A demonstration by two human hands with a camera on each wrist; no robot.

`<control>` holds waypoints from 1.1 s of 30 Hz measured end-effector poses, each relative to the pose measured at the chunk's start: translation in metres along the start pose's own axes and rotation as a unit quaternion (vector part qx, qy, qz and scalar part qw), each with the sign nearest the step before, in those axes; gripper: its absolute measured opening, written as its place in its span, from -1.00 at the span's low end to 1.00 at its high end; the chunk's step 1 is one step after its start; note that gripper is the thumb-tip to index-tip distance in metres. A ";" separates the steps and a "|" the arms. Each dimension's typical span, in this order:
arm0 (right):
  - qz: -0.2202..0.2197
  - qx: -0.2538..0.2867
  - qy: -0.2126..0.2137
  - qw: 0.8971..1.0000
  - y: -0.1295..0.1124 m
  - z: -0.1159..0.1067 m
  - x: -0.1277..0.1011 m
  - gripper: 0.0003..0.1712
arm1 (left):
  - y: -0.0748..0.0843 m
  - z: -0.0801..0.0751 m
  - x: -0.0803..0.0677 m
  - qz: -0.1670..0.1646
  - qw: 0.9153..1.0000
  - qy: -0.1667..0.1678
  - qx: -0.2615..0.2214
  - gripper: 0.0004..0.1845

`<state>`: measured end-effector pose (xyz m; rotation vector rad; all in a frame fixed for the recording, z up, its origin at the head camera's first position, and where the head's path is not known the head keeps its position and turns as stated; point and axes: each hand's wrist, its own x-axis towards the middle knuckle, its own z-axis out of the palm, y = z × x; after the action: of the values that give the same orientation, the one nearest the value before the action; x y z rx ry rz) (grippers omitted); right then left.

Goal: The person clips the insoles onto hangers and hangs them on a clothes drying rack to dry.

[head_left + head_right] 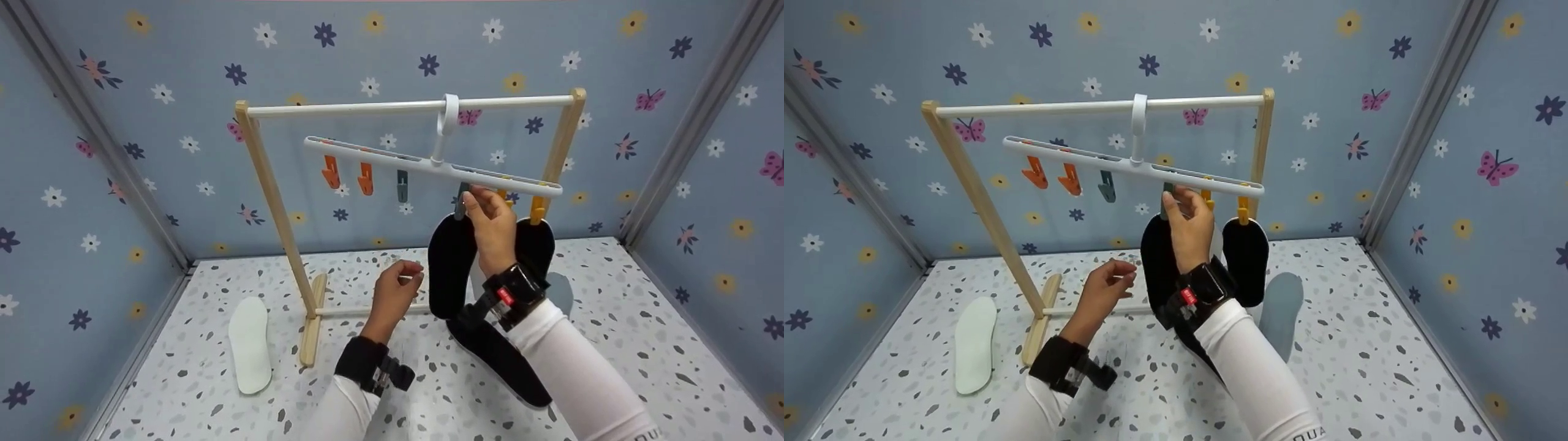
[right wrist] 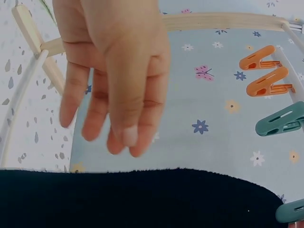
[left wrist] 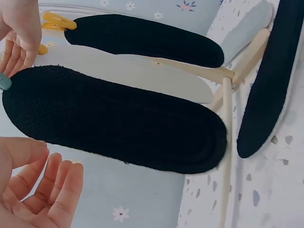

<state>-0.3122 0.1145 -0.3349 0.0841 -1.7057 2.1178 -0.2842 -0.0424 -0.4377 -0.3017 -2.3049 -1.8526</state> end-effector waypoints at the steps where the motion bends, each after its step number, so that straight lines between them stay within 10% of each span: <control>1: -0.001 0.001 0.003 1.000 0.000 0.000 0.000 -0.62 | -0.002 -0.001 -0.002 0.001 1.000 -0.003 0.004 -0.85; 15: -0.022 0.000 -0.008 1.000 0.013 -0.009 -0.006 -0.65 | -0.009 -0.025 -0.042 0.015 0.999 -0.029 0.000 -0.82; 33: -0.062 -0.048 -0.013 0.997 0.025 -0.021 -0.011 -0.62 | -0.029 -0.078 -0.076 -0.024 0.996 0.059 0.067 -0.86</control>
<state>-0.3064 0.1276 -0.3665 0.1853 -1.7671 1.9497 -0.2180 -0.1282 -0.4673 -0.1172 -2.3600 -1.6765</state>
